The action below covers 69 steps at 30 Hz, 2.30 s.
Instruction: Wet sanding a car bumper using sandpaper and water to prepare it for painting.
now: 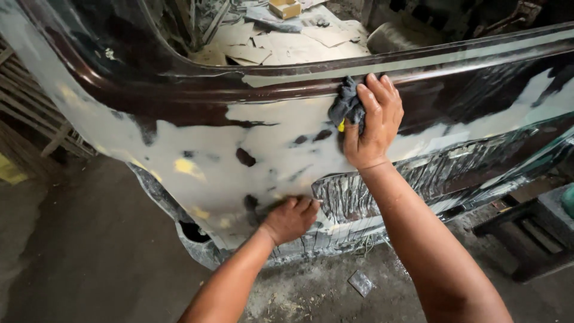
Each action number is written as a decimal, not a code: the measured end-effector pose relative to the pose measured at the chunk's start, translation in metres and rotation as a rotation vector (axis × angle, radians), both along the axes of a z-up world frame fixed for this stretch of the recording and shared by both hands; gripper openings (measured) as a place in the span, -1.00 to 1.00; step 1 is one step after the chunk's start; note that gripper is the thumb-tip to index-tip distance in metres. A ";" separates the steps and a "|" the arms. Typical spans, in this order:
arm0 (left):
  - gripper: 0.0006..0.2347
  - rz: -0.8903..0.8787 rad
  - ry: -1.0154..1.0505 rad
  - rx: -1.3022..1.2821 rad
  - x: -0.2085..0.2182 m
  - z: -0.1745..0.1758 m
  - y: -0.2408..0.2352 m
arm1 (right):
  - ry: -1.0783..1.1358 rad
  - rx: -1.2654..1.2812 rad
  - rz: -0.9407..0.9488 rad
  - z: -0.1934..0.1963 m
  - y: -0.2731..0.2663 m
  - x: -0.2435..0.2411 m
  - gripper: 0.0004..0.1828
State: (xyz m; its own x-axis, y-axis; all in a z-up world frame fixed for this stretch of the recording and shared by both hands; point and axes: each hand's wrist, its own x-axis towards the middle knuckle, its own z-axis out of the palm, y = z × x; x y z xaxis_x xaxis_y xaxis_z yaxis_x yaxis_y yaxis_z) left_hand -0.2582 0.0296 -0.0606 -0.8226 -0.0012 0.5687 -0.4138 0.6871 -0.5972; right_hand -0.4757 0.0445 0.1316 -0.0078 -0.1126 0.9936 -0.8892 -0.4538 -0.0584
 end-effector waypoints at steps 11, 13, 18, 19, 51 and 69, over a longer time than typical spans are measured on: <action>-0.78 0.239 0.451 -0.197 0.026 0.171 0.018 | -0.002 -0.019 -0.006 -0.002 -0.002 -0.001 -0.53; -0.78 0.235 0.414 -0.255 0.032 0.117 0.008 | -0.004 -0.023 -0.004 -0.001 -0.002 -0.001 -0.53; -0.79 -0.049 -0.045 -0.021 0.063 0.029 0.008 | -0.038 -0.015 -0.006 -0.008 -0.003 0.003 -0.52; -0.79 -0.050 -0.045 -0.024 0.063 0.048 0.001 | -0.038 -0.017 -0.006 -0.010 -0.003 0.003 -0.52; -0.72 0.124 0.686 0.051 0.239 0.163 -0.004 | 1.042 -0.046 0.132 -0.064 -0.011 0.217 -0.77; -0.73 -0.040 0.109 0.071 0.268 -0.022 -0.035 | 1.047 -0.007 0.127 -0.054 0.003 0.247 -0.74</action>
State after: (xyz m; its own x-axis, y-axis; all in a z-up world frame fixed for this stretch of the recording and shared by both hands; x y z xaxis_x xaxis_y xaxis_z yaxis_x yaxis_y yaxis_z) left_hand 0.0094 -0.0050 -0.0827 -0.7564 -0.0130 0.6540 -0.4445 0.7437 -0.4993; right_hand -0.2290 0.0476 0.0773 0.8656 -0.0465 0.4986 -0.4404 -0.5444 0.7139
